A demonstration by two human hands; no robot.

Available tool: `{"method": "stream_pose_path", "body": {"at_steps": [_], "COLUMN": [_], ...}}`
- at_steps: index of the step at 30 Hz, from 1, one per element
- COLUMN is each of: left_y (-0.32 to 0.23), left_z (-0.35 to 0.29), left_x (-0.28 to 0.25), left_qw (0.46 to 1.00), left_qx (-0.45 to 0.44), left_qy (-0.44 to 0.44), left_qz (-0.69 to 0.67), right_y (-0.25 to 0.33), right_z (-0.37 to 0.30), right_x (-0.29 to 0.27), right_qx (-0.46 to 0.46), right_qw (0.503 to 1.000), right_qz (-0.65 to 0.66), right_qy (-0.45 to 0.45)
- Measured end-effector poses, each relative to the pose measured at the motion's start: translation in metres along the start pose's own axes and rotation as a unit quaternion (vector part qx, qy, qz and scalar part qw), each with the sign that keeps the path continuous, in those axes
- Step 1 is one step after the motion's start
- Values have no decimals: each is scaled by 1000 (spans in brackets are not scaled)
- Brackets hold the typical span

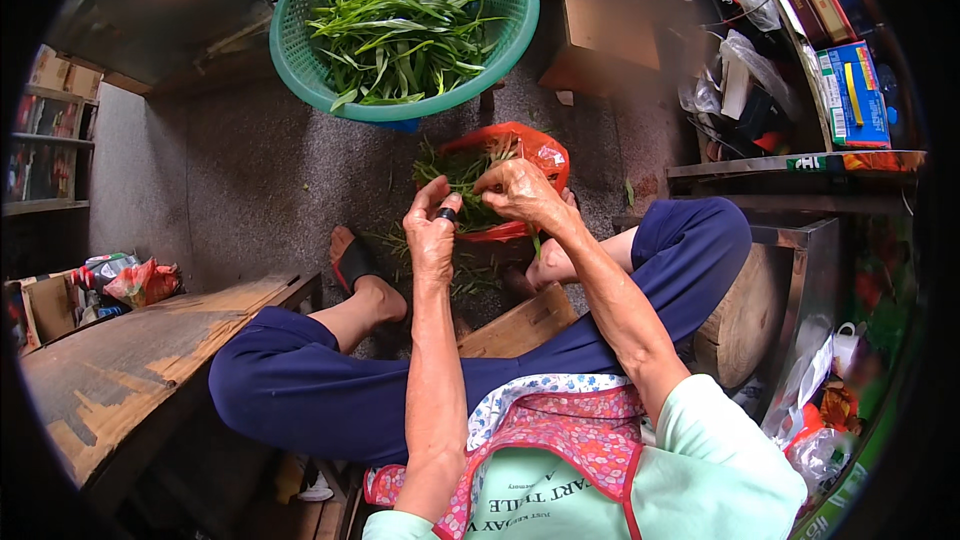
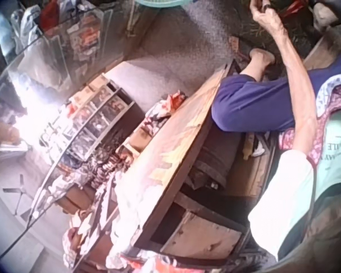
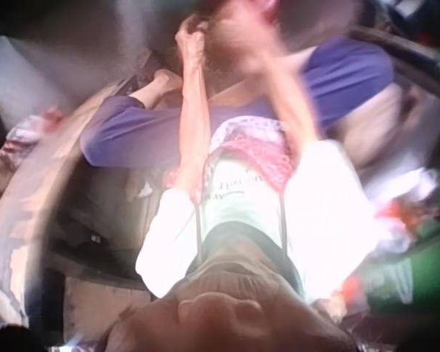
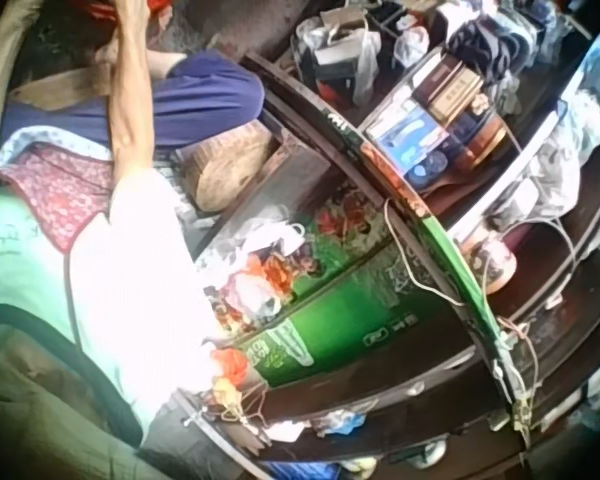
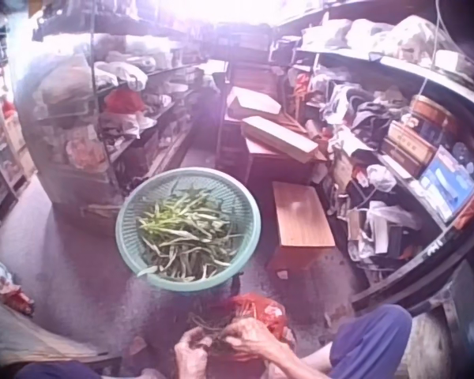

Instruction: The person sits cross-legged on the floor and trims green leafy vegetables by hand. They pick up stems from a red bag, snap off the ends, and place the trimmed pieces into a green colander. The process is repetitive and continues throughout the clip.

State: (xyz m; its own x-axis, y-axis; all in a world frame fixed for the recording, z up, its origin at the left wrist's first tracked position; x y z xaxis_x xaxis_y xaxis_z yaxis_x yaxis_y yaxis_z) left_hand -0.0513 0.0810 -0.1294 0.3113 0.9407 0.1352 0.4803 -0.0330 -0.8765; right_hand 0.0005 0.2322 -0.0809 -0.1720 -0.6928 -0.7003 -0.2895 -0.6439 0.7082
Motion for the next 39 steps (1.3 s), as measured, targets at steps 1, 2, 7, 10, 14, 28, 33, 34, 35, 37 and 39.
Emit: {"method": "stream_pose_path", "body": {"at_steps": [1,2,7,10,14,28,33,34,35,37,39], "left_y": [9,20,36,2,-7,-41,-36,-38,-38,-41,-50], "left_z": [3,5,1,-17,-18,-16,-26,-28,-30,-28,-31], "left_x": [-6,-12,-12,18,6,-35,-9,-4,-4,-6,-5], "left_qw": [998,998,1000,997,993,963,961,961,961,964,973], "left_qx": [34,5,21,61,106,-77,-82,-86,-89,-76,-57], "left_qy": [-22,-49,-5,44,-25,-40,32,42,49,64,64], "left_qz": [39,48,15,12,44,-254,-261,-260,-258,-245,-214], "right_y": [1,1,-2,-9,-15,-41,55,49,46,36,33], "right_z": [-2,-4,-12,-15,-17,-19,-18,-19,-18,-18,-20], "right_x": [1,2,2,6,9,-35,-22,-16,-16,-18,-21], "right_qx": [3,7,50,62,100,119,93,135,133,127,151], "right_qw": [1000,1000,995,987,973,961,931,923,912,886,879], "right_qz": [11,22,88,145,208,234,350,351,383,445,453], "right_qy": [4,8,14,4,-23,-83,57,80,57,12,4]}}
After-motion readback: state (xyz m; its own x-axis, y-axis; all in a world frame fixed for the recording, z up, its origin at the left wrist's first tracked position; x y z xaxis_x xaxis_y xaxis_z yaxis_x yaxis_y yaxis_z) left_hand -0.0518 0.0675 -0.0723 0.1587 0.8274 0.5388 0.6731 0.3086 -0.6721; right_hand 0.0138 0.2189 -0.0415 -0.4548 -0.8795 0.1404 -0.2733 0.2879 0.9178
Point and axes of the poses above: each hand's wrist, its own z-axis towards the middle knuckle, its own x-axis out of the palm, y = z × x, the point moved 9 cm from there along z, towards the middle knuckle, and after that the axes turned 6 degrees about -y, right-handed, at the moved point
